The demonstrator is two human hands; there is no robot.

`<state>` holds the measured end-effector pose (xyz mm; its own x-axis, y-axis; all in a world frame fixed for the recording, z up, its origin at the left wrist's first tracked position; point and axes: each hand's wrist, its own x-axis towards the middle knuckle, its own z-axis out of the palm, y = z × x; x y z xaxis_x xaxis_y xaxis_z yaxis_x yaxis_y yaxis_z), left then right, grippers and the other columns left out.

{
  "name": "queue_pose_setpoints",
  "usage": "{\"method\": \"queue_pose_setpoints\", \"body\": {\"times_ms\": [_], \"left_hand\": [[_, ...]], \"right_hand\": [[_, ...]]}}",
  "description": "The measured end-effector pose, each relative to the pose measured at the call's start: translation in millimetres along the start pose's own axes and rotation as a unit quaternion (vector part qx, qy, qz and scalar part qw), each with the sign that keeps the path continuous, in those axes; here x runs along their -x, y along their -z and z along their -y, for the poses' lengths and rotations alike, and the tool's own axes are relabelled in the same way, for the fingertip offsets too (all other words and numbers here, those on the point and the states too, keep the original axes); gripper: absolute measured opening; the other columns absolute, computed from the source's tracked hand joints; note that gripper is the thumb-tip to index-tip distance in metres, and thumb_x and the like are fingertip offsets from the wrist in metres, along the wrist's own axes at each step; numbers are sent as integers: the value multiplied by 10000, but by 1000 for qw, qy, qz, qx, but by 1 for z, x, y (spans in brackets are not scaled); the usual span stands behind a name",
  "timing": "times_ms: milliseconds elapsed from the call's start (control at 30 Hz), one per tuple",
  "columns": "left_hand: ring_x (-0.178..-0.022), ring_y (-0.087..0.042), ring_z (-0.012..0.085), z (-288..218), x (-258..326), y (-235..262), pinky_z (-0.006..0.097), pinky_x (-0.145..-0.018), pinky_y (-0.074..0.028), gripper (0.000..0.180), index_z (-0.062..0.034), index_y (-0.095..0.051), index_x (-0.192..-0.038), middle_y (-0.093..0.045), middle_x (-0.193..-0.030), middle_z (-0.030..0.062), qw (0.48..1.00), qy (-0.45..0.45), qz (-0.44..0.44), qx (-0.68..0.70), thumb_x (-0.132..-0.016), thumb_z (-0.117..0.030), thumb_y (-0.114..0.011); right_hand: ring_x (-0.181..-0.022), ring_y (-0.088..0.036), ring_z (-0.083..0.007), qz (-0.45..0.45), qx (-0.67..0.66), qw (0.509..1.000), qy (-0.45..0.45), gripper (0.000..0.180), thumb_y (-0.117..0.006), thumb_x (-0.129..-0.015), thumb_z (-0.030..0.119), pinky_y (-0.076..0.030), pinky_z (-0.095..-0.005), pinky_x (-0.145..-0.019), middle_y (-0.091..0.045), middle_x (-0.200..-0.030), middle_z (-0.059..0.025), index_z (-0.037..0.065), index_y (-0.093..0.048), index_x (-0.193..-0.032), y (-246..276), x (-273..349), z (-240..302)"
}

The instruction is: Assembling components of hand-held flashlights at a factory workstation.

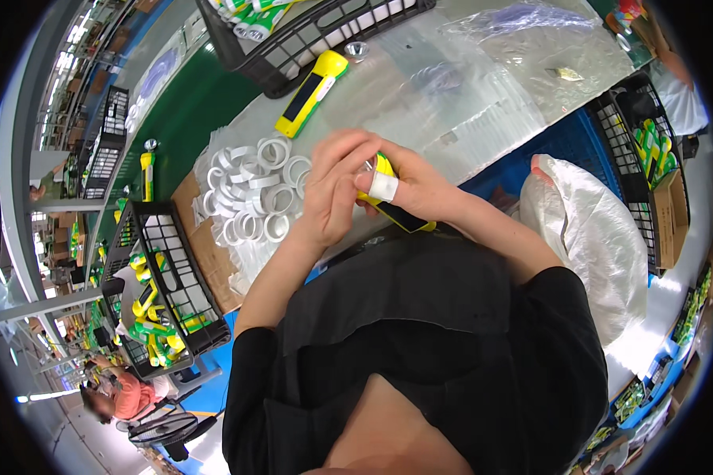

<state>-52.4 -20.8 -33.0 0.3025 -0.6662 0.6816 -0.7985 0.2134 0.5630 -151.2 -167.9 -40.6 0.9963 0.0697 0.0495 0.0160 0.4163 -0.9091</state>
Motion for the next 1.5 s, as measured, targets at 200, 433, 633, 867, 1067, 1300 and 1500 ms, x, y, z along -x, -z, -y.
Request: {"method": "queue_pose_setpoints", "body": {"times_ms": [200,433,633,867,1067,1300,1500], "left_hand": [[-1165,-508,361,12,2,9,434,-1000,-384,332,15,-626,-1104,-552,-1247,188,999,-8,-19,-29,-956,-168,-391],[-1123,-537,328,6,6,75,437,-956,-416,744,-60,-526,-1285,-555,-1252,145,944,95,139,-283,-690,-416,-796],[-1044,-573,273,11,24,80,364,-833,-491,575,-85,-564,-1264,-596,-1078,110,913,148,268,-270,-760,-255,-783],[-983,-569,179,7,-24,61,325,-813,-528,279,-34,-658,-1070,-541,-1157,110,971,147,-125,141,-802,-4,-730],[-910,-563,188,4,-39,67,288,-715,-473,247,-38,-683,-1020,-525,-1128,114,993,88,8,-77,-804,-124,-768],[-924,-551,207,-9,-49,79,311,-741,-480,305,-48,-710,-1047,-520,-1096,97,987,74,85,-113,-769,-148,-787],[-921,-560,213,-16,-56,78,331,-780,-501,363,-80,-709,-1093,-531,-1082,78,983,76,129,-103,-747,-144,-799]], "right_hand": [[-762,-614,-150,-50,23,998,-10,389,-544,-990,285,-512,-285,-671,-585,-943,-70,43,-460,-1283,-16,-15,-6],[-693,-584,-172,-46,66,991,104,521,-588,-932,437,-465,-291,-642,-574,-826,-96,44,-459,-1248,9,-49,11],[-689,-574,-158,-24,75,981,179,451,-601,-946,316,-461,-291,-647,-593,-831,-98,16,-456,-1251,9,-74,2],[-731,-589,-141,-22,56,987,149,454,-624,-929,265,-485,-287,-655,-603,-922,-88,24,-451,-1272,7,-77,-7],[-822,-607,-127,-4,71,983,167,515,-636,-928,283,-514,-277,-681,-590,-1054,-75,26,-424,-1321,12,-76,-12],[-976,-622,-182,38,53,990,126,599,-634,-934,350,-508,-344,-846,-575,-1176,-99,26,-381,-1369,17,-71,0],[-1158,-584,-258,-9,270,921,282,558,-726,-866,298,-473,-367,-954,-569,-1253,-102,52,-475,-1299,22,-64,25]]}}
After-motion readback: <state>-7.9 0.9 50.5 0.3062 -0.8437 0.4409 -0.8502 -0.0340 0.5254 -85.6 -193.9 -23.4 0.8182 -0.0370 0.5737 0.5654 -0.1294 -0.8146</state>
